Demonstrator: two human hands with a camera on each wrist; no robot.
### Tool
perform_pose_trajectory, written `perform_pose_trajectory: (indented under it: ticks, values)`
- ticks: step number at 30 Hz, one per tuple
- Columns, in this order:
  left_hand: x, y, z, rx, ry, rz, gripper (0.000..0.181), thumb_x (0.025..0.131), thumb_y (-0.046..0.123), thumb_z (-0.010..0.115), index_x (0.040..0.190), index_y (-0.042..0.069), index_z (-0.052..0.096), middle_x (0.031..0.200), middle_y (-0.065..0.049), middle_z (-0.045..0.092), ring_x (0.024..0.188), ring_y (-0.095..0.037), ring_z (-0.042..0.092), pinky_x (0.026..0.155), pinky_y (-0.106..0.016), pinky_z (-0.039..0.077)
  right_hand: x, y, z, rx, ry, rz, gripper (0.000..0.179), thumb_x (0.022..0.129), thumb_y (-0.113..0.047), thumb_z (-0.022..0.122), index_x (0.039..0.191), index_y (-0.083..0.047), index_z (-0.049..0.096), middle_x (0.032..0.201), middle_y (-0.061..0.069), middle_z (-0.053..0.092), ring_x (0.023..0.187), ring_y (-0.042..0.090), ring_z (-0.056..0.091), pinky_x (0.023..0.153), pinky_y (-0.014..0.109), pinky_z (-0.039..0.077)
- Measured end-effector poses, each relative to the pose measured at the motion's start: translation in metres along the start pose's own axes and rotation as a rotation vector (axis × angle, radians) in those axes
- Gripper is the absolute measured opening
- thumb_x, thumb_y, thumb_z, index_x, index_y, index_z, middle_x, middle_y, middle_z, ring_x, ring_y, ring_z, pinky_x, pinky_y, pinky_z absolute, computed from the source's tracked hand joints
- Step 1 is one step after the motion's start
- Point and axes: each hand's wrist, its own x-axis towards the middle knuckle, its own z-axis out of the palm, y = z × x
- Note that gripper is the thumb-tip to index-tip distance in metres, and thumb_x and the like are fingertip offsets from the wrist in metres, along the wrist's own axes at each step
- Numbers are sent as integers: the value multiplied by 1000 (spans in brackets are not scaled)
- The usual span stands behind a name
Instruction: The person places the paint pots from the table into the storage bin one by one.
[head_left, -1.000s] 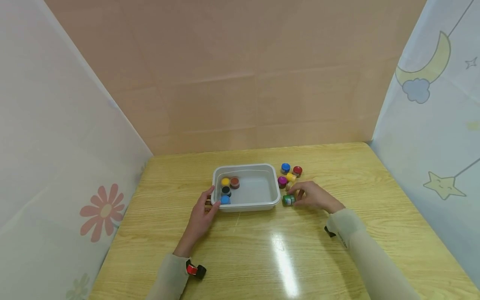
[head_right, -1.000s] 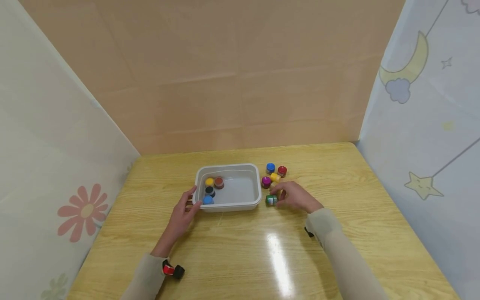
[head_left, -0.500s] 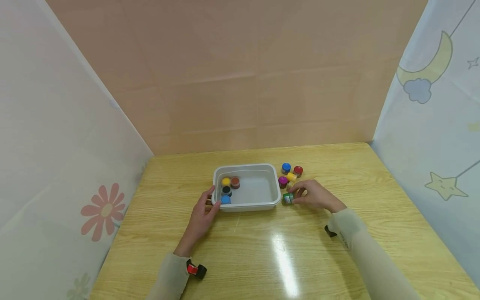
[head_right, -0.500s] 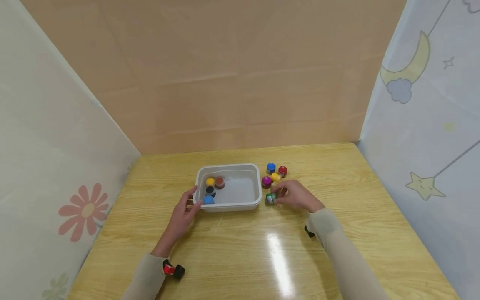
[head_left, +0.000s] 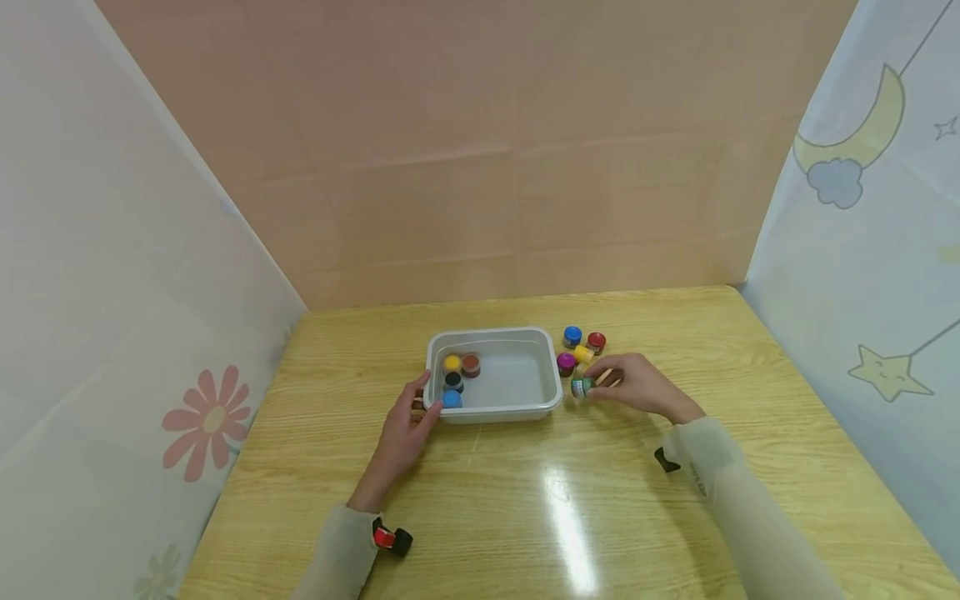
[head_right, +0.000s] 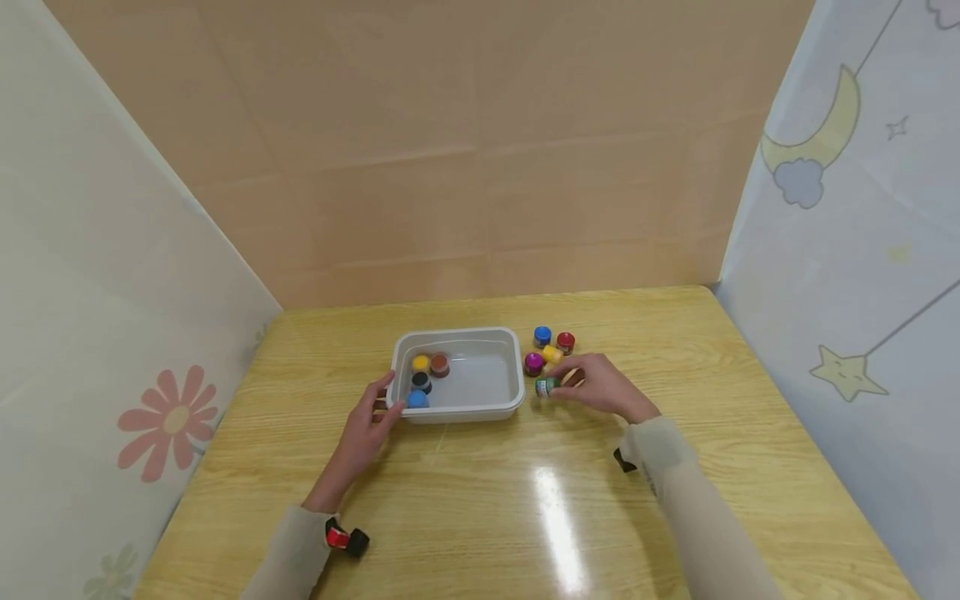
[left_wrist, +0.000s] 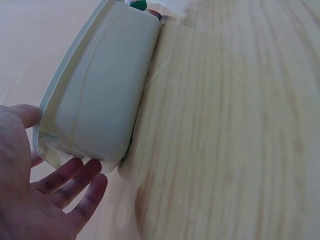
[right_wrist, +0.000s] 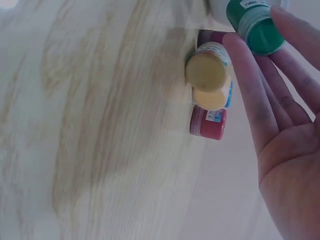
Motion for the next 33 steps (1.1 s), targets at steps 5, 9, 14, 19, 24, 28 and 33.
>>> perform_pose_trajectory:
  ticks: [5,9,14,19,24,28,33]
  values:
    - [0,1,0,-19,5,-3,59,105,30,63,159,18,40,136,-12,59,110,-21,61,91,-28,57,-2,-4,-4,23,16,5,29,93,-21,79,119,-9,75,121,14,71,96,21,72,77,27,61]
    - [-1,1,1,-39,11,-4,59,105,29,64,158,18,42,136,-12,60,110,-22,61,90,-28,57,-3,-7,-6,17,32,-1,31,95,-24,78,121,-9,74,121,14,72,97,22,72,78,29,61]
    - [-1,1,0,-44,14,-4,58,105,29,63,158,17,42,136,-12,60,111,-22,61,91,-28,56,-3,-11,-8,34,55,-3,32,95,-26,77,121,-9,74,118,13,73,96,22,73,79,30,62]
    - [-1,1,0,-22,10,-11,60,105,31,63,159,19,40,137,-11,59,111,-21,61,91,-27,56,-4,-16,-9,44,99,-38,33,95,-25,78,123,-8,73,118,12,73,98,20,72,85,29,61]
    - [-1,1,0,-10,8,-9,61,105,32,64,159,18,40,137,-12,59,110,-22,61,91,-28,56,-4,-24,-10,49,139,-89,31,95,-23,77,123,-10,72,116,8,73,98,18,70,93,37,59]
    - [-1,1,0,-4,7,-11,60,105,31,63,159,18,40,136,-12,59,110,-22,61,92,-29,57,-3,-31,-10,77,156,-125,30,95,-19,77,124,-10,72,114,7,72,98,17,68,93,33,58]
    - [-1,1,0,-4,8,-4,61,105,31,63,159,17,40,137,-12,59,110,-21,61,92,-28,57,-2,-36,-8,120,169,-167,30,95,-13,76,124,-8,72,113,10,70,96,14,68,89,21,56]
